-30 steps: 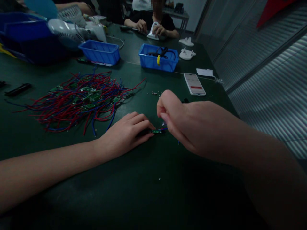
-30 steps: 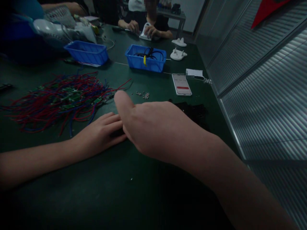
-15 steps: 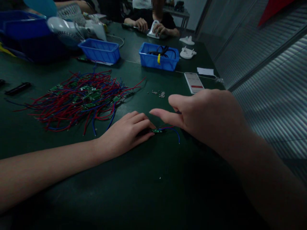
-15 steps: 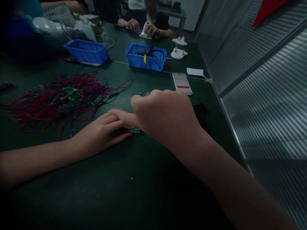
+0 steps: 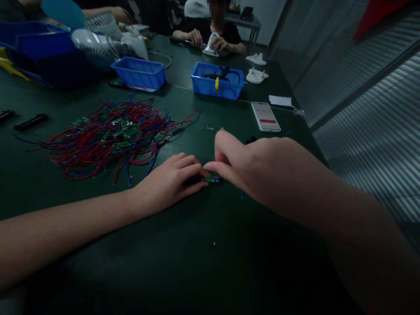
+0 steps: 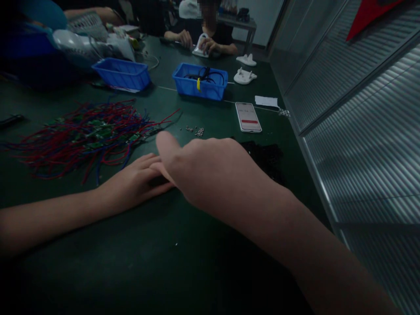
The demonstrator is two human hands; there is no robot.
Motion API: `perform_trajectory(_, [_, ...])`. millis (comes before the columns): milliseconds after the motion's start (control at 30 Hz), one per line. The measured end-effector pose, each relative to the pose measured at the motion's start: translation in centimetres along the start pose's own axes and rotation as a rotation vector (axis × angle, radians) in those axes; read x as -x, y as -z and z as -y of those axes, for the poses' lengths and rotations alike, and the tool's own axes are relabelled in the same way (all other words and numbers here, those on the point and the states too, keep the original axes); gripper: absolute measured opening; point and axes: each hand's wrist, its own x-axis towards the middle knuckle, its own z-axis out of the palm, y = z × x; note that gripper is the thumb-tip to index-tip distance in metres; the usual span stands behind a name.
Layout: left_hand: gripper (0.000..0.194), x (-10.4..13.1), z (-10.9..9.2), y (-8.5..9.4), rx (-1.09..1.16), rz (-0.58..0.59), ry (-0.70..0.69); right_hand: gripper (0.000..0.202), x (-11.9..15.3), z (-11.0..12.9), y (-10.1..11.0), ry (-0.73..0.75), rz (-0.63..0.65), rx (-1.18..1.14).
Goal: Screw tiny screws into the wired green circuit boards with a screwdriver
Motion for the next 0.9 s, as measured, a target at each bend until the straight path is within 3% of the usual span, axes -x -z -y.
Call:
perform_trajectory(133, [0.025,0.0,0.0,0.0,-0.001,0.000,0.019,0.047,-0.2,-0.4,-0.8,-0.077,-0.103,0.090])
perform_trajectory(233, [0.026,0.0,0.0,0.1,0.002,0.013,0.026,0.051,-0.3,-0.7,-1.0,-0.185,-0.066,0.115])
perform_trajectory(467, [0.020,-0.2,-0.3,0.4,0.048,0.045,0.044,0.031,-0.5,-1.4,-0.5,-0.117,0.077,-0.328])
perform_trajectory(533, [0.020,-0.1,-0.3,0.5,0.054,0.054,0.041,0.029,-0.4,-1.4,-0.5,-0.093,0.095,-0.361])
perform_trajectory(800, [0.022,-0.1,-0.2,0.5,0.056,0.059,0.037,0.038,-0.7,-1.8,-0.9,-0.097,0.043,-0.192])
perform_trajectory(900, [0.024,-0.1,-0.2,0.5,0.038,0.037,0.031,0.050,-0.8,-1.5,-1.0,-0.103,-0.015,-0.114])
